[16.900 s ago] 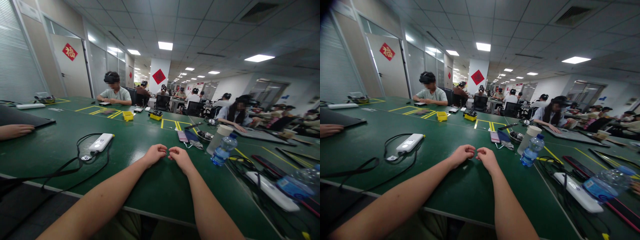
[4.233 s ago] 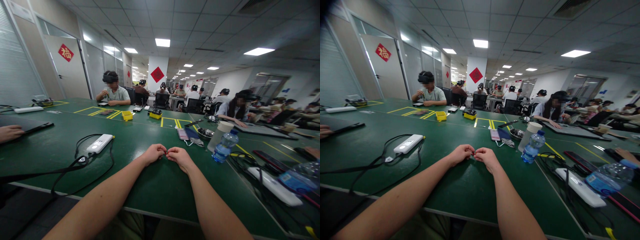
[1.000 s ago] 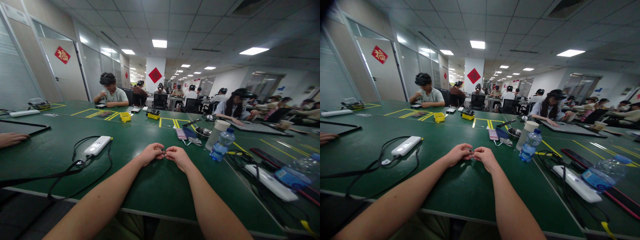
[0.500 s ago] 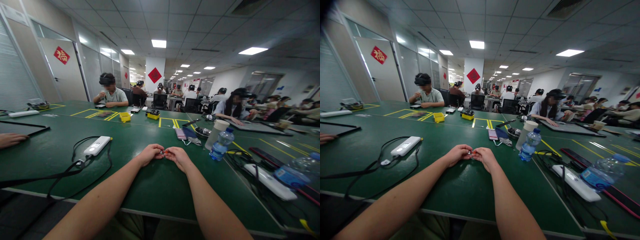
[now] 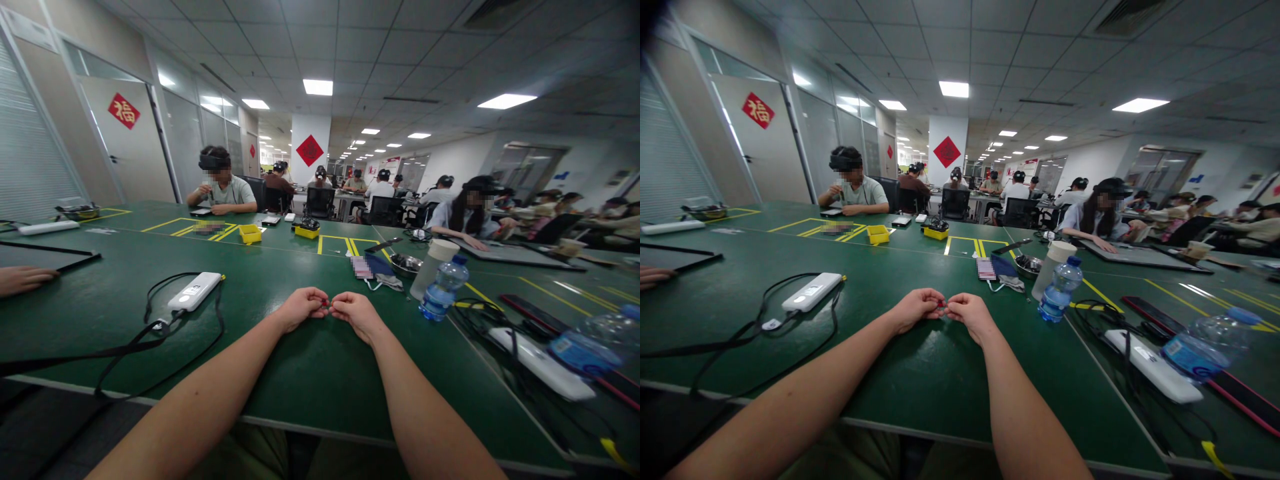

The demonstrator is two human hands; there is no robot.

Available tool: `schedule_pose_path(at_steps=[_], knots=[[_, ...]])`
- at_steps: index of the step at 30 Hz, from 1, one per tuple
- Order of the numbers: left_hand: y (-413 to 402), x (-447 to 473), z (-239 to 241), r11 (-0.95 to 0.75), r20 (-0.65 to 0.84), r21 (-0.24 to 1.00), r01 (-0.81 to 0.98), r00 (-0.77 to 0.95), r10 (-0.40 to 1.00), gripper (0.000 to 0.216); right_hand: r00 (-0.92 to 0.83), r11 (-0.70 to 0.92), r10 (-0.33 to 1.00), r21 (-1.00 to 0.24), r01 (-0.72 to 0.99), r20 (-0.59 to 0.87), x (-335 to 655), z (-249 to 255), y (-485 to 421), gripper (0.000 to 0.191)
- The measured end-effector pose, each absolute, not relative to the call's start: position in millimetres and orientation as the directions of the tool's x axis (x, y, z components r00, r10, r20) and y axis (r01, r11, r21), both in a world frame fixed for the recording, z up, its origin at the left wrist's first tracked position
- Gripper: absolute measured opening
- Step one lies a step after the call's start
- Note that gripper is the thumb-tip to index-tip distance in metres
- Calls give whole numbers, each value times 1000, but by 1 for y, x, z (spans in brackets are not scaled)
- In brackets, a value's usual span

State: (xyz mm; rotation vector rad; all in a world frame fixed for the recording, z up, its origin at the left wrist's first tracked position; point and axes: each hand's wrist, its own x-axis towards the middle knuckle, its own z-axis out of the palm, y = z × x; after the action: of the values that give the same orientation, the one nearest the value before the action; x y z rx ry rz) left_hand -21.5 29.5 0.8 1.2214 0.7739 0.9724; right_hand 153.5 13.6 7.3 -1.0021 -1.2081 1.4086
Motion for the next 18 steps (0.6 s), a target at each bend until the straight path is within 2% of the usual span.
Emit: schedule_pose_path(at_steps=[7,12,18], knots=[[30,-21,1,60,15,983,-172,404,915,20,-203,-84,978,-980,-180,-47,155,6,17,16],[30,-21,1,68,4,983,-172,388,921,20,-200,-79,979,-977,-197,-39,155,6,16,13],[28,-22,3,90,-10,978,-186,392,920,21,-226,-67,974,-973,-222,-16,156,6,16,18]])
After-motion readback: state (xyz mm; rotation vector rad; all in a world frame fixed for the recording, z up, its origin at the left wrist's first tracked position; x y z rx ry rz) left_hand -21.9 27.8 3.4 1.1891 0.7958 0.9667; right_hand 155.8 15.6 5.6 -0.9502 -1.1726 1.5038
